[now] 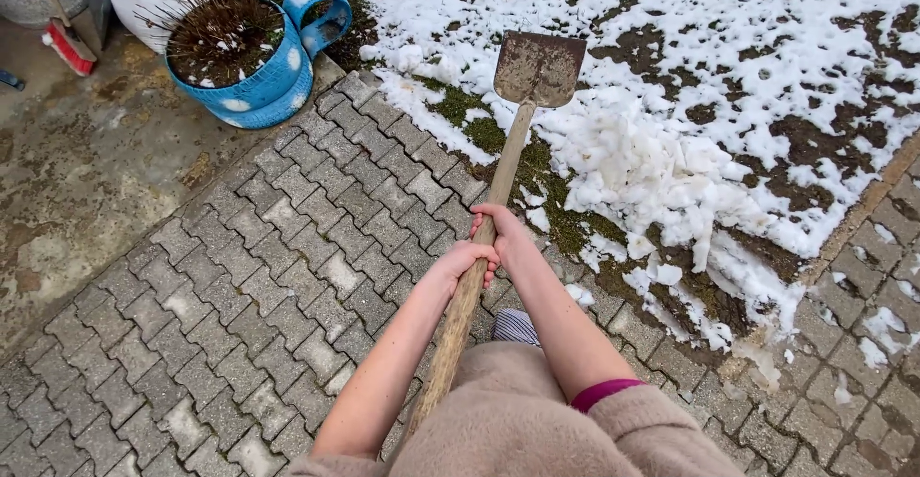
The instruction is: The person clears snow from a paved area using a shovel by pushing the snow into a pile on the grass.
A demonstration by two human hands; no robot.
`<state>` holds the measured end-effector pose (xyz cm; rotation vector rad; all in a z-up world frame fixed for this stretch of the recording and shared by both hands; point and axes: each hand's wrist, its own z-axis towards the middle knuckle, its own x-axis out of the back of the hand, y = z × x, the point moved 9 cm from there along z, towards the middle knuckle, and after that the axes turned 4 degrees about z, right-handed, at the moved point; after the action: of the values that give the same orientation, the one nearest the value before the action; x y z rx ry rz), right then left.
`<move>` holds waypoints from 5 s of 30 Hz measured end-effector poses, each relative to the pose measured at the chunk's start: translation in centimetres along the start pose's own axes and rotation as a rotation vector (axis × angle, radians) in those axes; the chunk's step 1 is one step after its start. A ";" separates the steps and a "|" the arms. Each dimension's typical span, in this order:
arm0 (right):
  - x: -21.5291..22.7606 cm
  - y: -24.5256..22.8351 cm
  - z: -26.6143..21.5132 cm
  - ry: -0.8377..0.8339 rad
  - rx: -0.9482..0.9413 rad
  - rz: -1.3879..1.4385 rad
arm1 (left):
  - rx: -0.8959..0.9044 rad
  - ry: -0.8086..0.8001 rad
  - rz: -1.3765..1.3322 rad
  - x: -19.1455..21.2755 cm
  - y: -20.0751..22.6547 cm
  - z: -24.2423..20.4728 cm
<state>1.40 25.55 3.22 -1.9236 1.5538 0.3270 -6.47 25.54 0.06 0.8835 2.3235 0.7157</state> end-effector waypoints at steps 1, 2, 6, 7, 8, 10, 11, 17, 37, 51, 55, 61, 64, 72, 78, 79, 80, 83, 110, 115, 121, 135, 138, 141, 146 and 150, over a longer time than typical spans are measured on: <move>-0.4 0.5 1.5 -0.001 -0.001 -0.002 | -0.001 0.001 -0.002 1.1 0.1 0.5; -0.9 0.9 3.0 -0.002 -0.010 0.006 | 0.012 0.006 -0.009 2.2 0.3 1.0; -3.1 2.3 8.7 -0.002 -0.053 0.010 | 0.044 0.059 -0.014 5.8 2.4 1.0; -3.8 2.4 10.1 -0.005 -0.057 0.008 | 0.042 0.063 -0.017 7.0 2.7 1.9; -4.4 2.7 11.4 -0.003 -0.080 -0.011 | 0.053 0.072 -0.015 8.1 3.0 2.9; -6.0 3.1 14.0 -0.003 -0.108 -0.035 | 0.062 0.085 -0.020 10.5 3.7 4.4; -6.9 2.9 15.3 0.020 -0.124 -0.050 | 0.068 0.095 -0.043 11.7 4.4 5.3; -12.6 1.5 24.5 0.050 -0.187 -0.102 | 0.105 0.130 -0.099 18.1 10.6 10.0; -35.8 0.8 41.1 0.255 -0.227 0.131 | 0.376 0.092 0.039 41.0 29.7 17.1; -32.8 0.4 55.3 0.375 -0.150 0.621 | 0.585 -0.025 0.413 45.9 34.6 28.0; -28.7 -0.7 61.3 0.367 -0.174 0.677 | 0.676 -0.035 0.383 45.2 33.4 34.2; -23.8 -3.7 68.2 0.353 -0.279 0.785 | 0.766 -0.070 0.511 42.8 34.0 42.6; -21.6 -5.3 70.2 0.403 -0.270 0.780 | 0.784 -0.059 0.441 41.4 34.3 45.7; -18.2 -9.5 74.4 0.454 -0.239 0.773 | 0.770 -0.037 0.431 40.8 32.7 54.1; -17.8 -12.2 77.8 0.411 -0.199 0.745 | 0.717 -0.087 0.408 41.3 32.9 59.5; -17.6 -12.4 78.5 0.413 -0.199 0.747 | 0.719 -0.088 0.409 41.3 33.3 60.0; -17.5 -12.5 79.1 0.423 -0.210 0.732 | 0.725 -0.083 0.425 41.5 33.9 60.4; -18.0 -13.2 80.5 0.441 -0.222 0.753 | 0.727 -0.100 0.433 42.0 35.1 61.7; -19.5 -19.8 85.0 0.508 -0.133 0.822 | 0.795 -0.165 0.521 41.4 40.9 67.9; -19.2 -20.8 84.0 0.477 -0.131 0.814 | 0.804 -0.136 0.512 40.5 40.5 67.8; -19.2 -21.7 81.8 0.498 -0.088 0.747 | 0.779 -0.284 0.681 38.5 41.5 65.7; -15.6 -25.1 85.3 0.448 -0.108 0.785 | 0.762 -0.150 0.526 36.2 41.2 71.3; -14.9 -26.1 85.7 0.484 -0.137 0.780 | 0.767 -0.197 0.611 35.5 41.6 72.4; -14.4 -27.1 86.7 0.475 -0.151 0.774 | 0.780 -0.175 0.552 35.8 40.4 74.8; -14.2 -27.8 86.9 0.471 -0.126 0.802 | 0.762 -0.270 0.686 33.9 43.1 73.4; -14.7 -27.7 86.4 0.445 -0.093 0.882 | 0.750 -0.215 0.628 33.8 43.8 72.3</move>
<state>40.29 92.73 -46.05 -1.3064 2.6838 0.3434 37.47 98.01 -33.24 1.9575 2.1085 -0.0825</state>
